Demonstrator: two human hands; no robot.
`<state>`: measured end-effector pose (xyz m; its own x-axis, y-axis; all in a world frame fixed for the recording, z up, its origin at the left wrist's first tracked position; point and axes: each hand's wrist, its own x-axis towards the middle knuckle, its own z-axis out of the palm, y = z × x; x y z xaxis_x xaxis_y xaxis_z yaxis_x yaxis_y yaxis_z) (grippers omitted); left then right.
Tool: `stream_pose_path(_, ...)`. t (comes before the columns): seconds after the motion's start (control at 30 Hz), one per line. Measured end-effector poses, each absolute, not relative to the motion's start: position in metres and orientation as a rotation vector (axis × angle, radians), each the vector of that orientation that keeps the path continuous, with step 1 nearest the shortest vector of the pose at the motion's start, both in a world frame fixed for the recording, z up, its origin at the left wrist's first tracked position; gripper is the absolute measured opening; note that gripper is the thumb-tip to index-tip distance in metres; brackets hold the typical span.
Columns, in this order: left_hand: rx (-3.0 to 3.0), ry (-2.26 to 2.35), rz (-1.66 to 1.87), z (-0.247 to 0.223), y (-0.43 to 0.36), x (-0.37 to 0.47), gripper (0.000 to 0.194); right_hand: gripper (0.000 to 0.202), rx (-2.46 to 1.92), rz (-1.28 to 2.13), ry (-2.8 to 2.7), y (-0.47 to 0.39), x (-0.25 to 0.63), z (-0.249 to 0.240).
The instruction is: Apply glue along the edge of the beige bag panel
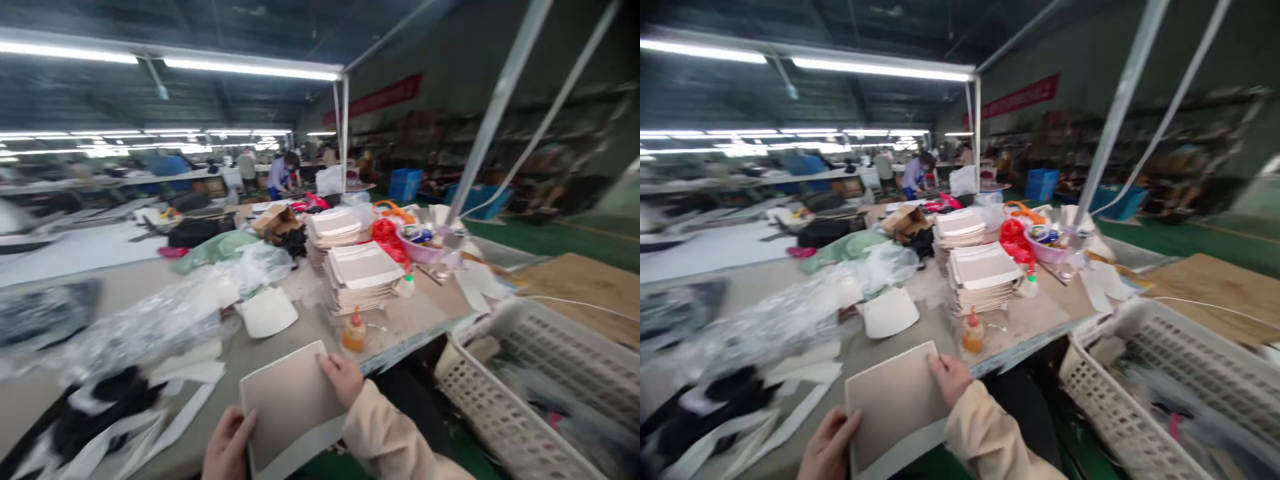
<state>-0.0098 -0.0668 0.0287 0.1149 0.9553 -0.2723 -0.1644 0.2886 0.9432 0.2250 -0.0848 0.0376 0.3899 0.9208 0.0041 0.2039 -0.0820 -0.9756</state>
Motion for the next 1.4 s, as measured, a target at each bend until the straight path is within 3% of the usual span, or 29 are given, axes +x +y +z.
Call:
stream_pose_path(0.6, 0.588, 0.898, 1.057, 0.053, -0.08, 0.002, 0.03, 0.037, -1.458, 0.801, -1.086, -0.096, 0.233, 0.033)
stream_pose_path(0.93, 0.526, 0.945, 0.91, 0.046, -0.087, 0.006, 0.043, 0.037, -1.486, 0.797, -1.134, -0.096, 0.229, 0.039)
stream_pose_path(1.2, 0.633, 1.018, 0.891, 0.04, -0.096, -0.007, 0.041, 0.035, -1.214, 1.347, -0.787, -0.102, 0.221, 0.039)
stream_pose_path(1.4, 0.621, 1.021, 0.825, 0.04, -0.1, -0.012, 0.045, 0.038, -1.119, 1.445, -0.601, -0.104, 0.212, 0.046)
